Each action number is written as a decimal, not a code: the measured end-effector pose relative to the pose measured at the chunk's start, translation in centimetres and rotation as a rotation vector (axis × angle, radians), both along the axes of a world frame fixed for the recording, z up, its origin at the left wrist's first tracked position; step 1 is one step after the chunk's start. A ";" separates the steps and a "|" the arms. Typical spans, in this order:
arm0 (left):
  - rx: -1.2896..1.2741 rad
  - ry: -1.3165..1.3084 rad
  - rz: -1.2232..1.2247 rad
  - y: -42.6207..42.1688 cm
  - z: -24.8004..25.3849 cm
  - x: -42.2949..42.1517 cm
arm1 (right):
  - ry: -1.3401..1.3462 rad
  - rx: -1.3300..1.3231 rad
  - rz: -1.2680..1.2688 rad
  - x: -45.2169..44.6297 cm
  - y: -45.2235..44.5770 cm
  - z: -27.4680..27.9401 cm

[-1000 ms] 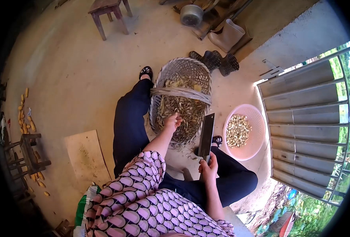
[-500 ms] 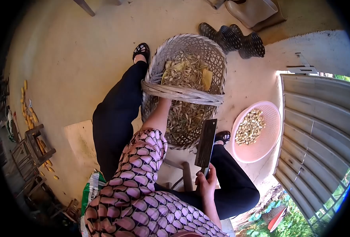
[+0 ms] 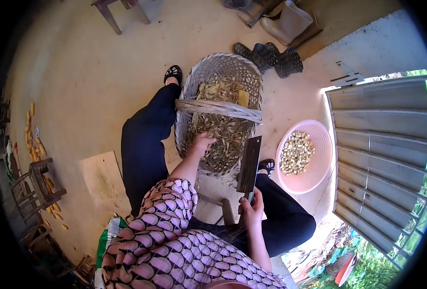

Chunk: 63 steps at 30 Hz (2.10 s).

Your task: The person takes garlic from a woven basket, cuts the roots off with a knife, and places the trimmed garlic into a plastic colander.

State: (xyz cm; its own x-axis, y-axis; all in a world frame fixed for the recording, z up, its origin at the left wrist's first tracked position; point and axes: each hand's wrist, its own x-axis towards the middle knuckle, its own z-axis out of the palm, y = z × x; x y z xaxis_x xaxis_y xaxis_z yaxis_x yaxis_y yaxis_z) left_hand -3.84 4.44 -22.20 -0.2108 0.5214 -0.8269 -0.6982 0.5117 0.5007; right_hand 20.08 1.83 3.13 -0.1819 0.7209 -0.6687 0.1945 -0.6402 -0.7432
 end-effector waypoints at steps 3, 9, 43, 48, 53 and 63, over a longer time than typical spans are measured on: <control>0.133 -0.057 -0.002 -0.3 3.4 2.1 | 0.066 0.038 0.006 0.4 -0.8 0.2; 0.451 -0.318 -0.103 -1.1 10.1 3.4 | 0.121 0.179 -0.019 1.6 -2.3 -0.5; 0.245 0.613 -0.358 -1.9 8.9 2.2 | -0.418 0.740 0.670 1.1 -3.6 0.1; 0.262 0.450 -0.340 -2.6 10.4 1.2 | -0.489 0.736 0.756 1.1 -3.7 0.9; 0.200 0.228 -0.173 -2.7 10.4 1.6 | -0.469 0.773 0.729 1.3 -3.7 0.6; 0.260 0.339 -0.367 -3.1 11.7 1.5 | -0.517 0.785 0.723 1.3 -3.6 -0.7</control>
